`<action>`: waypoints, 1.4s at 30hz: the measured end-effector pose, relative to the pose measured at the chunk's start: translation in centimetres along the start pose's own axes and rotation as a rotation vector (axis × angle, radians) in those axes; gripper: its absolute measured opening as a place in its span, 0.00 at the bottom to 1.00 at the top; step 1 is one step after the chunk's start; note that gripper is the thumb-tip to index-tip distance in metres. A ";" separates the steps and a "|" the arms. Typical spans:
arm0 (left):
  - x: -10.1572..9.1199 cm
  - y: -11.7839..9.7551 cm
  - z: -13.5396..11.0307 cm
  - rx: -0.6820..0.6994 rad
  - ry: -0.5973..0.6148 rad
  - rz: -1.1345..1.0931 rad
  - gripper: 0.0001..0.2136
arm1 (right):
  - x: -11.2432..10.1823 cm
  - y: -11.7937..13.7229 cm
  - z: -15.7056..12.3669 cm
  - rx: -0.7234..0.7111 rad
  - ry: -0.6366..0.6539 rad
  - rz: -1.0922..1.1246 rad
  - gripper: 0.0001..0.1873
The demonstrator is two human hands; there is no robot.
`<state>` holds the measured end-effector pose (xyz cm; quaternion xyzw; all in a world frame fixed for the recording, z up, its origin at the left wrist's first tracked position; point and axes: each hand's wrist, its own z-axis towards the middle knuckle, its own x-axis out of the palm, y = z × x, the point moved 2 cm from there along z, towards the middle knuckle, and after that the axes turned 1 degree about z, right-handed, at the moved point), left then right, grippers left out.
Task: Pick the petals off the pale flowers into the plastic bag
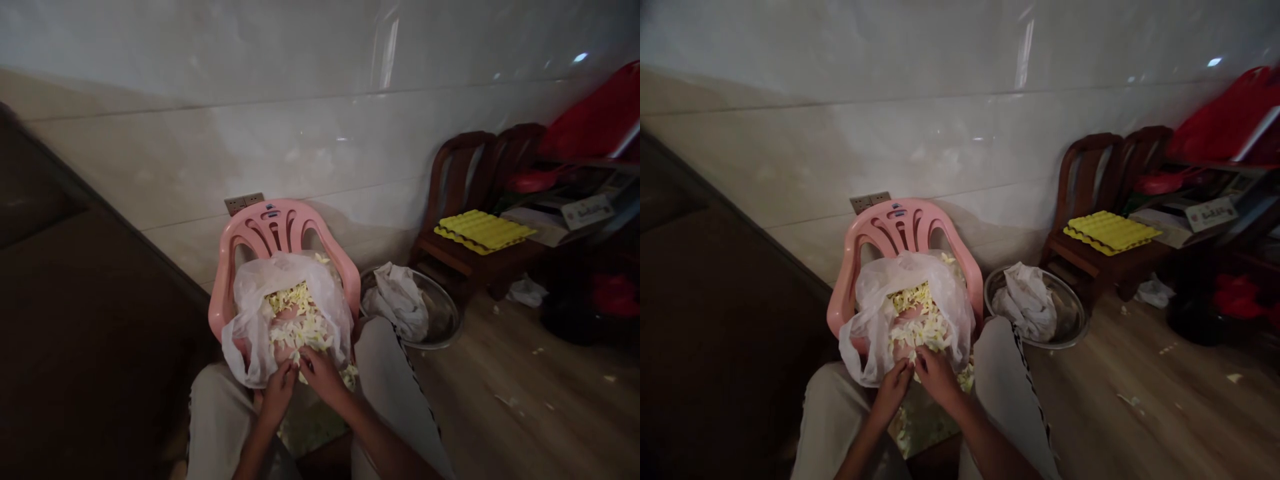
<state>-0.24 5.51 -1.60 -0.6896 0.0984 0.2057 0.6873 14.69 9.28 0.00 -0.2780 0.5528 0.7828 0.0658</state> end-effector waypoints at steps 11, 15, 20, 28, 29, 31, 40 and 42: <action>-0.6 0.1 -0.1 0.256 0.041 0.250 0.16 | 0.2 -0.4 0.2 0.058 -0.055 -0.027 0.09; -0.4 0.0 -0.2 0.230 0.032 0.257 0.16 | 0.4 -0.8 0.3 0.063 -0.041 0.025 0.09; -0.1 -0.2 -0.1 0.094 0.030 0.143 0.18 | 0.4 -1.2 0.5 0.075 -0.054 0.149 0.09; 0.0 -1.0 0.1 0.084 0.092 0.026 0.21 | 0.7 -2.0 0.7 0.142 -0.041 0.291 0.13; 0.0 -1.2 0.1 0.086 0.092 0.011 0.22 | 0.8 -2.0 0.7 0.166 -0.032 0.339 0.14; 0.0 -1.6 0.2 0.077 0.091 -0.026 0.23 | 1.1 -2.1 0.8 0.219 -0.008 0.450 0.15; -0.4 -2.2 0.2 -0.006 0.133 -0.094 0.26 | 1.1 -1.5 1.2 0.303 0.044 0.688 0.22; -0.4 -2.2 0.2 -0.008 0.140 -0.098 0.26 | 1.1 -1.5 1.2 0.304 0.046 0.699 0.23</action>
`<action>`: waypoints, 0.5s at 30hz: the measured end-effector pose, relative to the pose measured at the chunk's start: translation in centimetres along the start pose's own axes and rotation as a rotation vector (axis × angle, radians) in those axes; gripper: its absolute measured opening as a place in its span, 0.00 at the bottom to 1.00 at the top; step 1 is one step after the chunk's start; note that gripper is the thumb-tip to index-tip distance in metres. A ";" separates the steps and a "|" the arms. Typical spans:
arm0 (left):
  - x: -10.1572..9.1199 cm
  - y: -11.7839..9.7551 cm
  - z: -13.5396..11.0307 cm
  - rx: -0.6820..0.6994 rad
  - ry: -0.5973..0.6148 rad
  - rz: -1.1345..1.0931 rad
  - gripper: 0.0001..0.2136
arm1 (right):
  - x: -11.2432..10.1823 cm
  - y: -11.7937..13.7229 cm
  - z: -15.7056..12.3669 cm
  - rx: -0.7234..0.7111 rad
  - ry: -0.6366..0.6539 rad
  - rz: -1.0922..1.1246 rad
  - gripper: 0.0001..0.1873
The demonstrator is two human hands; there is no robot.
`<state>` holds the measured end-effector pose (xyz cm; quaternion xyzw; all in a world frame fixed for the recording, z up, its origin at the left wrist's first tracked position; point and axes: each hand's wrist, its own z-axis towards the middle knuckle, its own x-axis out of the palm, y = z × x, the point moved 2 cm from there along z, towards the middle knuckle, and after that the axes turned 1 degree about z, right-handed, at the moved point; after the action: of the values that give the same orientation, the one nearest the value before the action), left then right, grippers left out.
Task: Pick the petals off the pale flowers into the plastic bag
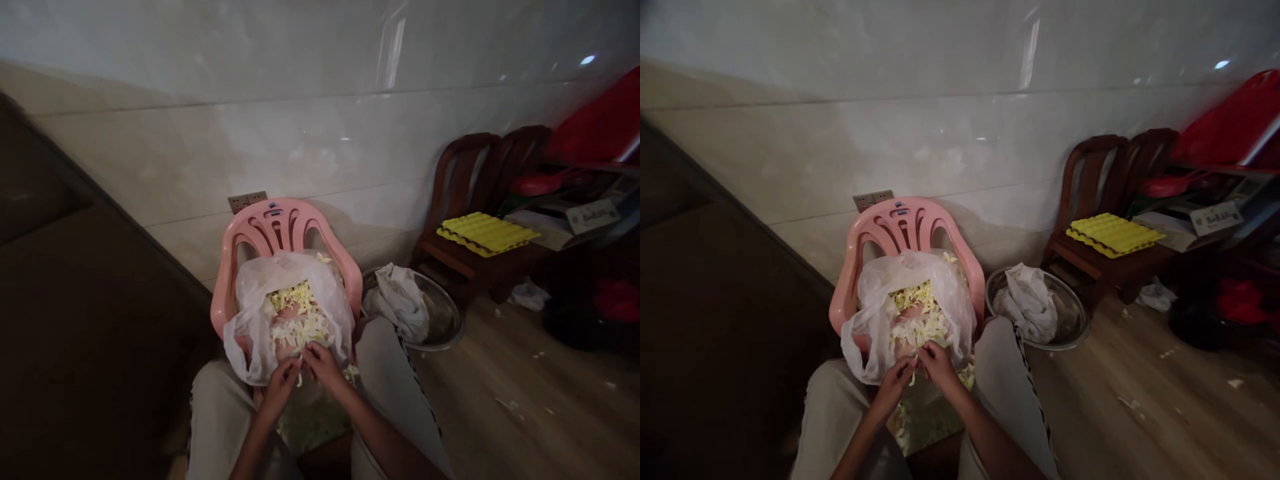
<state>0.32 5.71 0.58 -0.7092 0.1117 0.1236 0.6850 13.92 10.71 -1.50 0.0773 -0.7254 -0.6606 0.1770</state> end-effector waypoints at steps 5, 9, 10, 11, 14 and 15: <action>0.1 0.0 0.1 0.022 0.003 -0.012 0.25 | 0.2 -0.3 0.0 0.043 0.017 0.043 0.24; 0.1 0.0 0.1 0.025 0.018 -0.021 0.25 | 0.2 -0.6 0.0 0.053 0.010 0.083 0.25; 0.0 0.1 0.0 0.018 0.019 -0.023 0.25 | 0.2 -0.6 0.0 0.049 0.007 0.087 0.25; 0.0 0.2 0.0 0.009 0.019 -0.025 0.25 | 0.2 -0.6 0.0 0.047 0.007 0.089 0.26; 0.0 0.6 0.1 -0.026 0.011 -0.035 0.27 | 0.0 -0.5 0.1 0.035 0.007 0.100 0.26; 0.0 0.7 0.1 -0.034 0.004 -0.038 0.28 | 0.0 -0.4 0.1 0.029 0.008 0.099 0.26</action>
<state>0.13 5.79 -0.08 -0.7229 0.0974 0.1113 0.6749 13.88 10.77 -1.92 0.0466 -0.7372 -0.6400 0.2113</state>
